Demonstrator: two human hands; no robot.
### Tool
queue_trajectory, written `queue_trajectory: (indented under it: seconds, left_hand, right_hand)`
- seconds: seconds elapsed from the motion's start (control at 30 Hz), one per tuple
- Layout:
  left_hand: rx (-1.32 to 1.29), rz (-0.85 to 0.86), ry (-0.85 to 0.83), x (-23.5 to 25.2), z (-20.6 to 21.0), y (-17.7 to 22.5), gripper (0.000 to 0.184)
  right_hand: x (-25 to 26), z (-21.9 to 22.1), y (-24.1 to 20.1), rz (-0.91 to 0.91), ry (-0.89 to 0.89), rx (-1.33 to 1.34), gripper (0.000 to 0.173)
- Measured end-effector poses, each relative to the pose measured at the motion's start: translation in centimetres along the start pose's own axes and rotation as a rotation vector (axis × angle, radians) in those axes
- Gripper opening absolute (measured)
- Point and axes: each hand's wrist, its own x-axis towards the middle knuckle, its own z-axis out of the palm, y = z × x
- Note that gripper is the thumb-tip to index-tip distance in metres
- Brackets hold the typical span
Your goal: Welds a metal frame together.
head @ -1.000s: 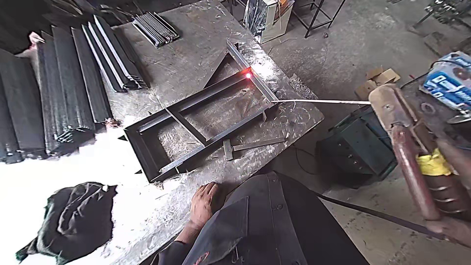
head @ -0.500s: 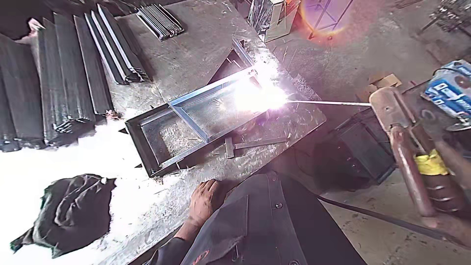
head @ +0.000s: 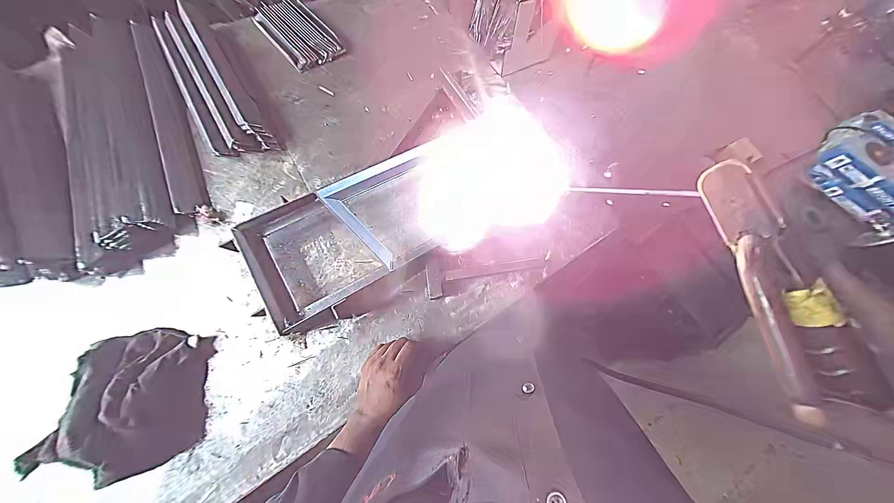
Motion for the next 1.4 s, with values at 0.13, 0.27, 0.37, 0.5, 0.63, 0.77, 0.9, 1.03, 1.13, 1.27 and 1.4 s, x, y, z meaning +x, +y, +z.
queue_trajectory:
  seconds: [0.13, 0.27, 0.37, 0.5, 0.63, 0.77, 0.9, 1.03, 1.13, 1.27, 1.4]
  left_hand:
    - [0.032, -0.003, 0.016, 0.2, -0.4, 0.4, 0.038]
    - [0.048, -0.004, 0.013, 0.2, -0.5, 0.6, 0.041]
    - [0.044, -0.006, 0.010, 0.2, -0.4, 0.5, 0.041]
    - [0.034, -0.016, 0.014, 0.3, -0.6, 0.8, 0.037]
    - [0.042, -0.024, 0.028, 0.3, -0.6, 0.9, 0.036]
    - [0.034, -0.022, 0.020, 0.5, -0.9, 1.2, 0.038]
    - [0.046, -0.018, 0.014, 0.2, -0.7, 0.9, 0.038]
    - [0.052, -0.024, 0.025, 0.3, -0.6, 1.0, 0.038]
    - [0.057, -0.025, 0.031, 0.3, -0.5, 1.0, 0.039]
    - [0.046, -0.015, 0.047, 0.3, -0.6, 1.0, 0.038]
    - [0.057, -0.010, 0.052, 0.3, -0.4, 1.0, 0.037]
  right_hand:
    - [4.3, -0.7, -9.9, 0.333, 0.052, 0.260, 0.124]
    - [-1.0, 0.6, 1.8, 0.095, 0.051, 0.242, 0.128]
    - [-0.2, 0.3, 0.2, 0.151, 0.037, 0.246, 0.128]
    - [6.0, -1.0, -12.0, 0.268, 0.053, 0.300, 0.124]
    - [5.5, -1.1, -11.3, 0.272, 0.062, 0.299, 0.120]
    - [1.5, 0.2, -1.6, 0.061, 0.082, 0.269, 0.122]
    - [5.9, -1.5, -11.3, 0.270, 0.021, 0.234, 0.125]
    - [7.0, -1.6, -12.8, 0.250, 0.041, 0.274, 0.126]
    - [7.2, -1.6, -13.0, 0.247, 0.036, 0.282, 0.127]
    - [7.0, -1.9, -12.3, 0.288, 0.017, 0.248, 0.125]
    - [7.0, -2.1, -12.2, 0.279, 0.011, 0.252, 0.123]
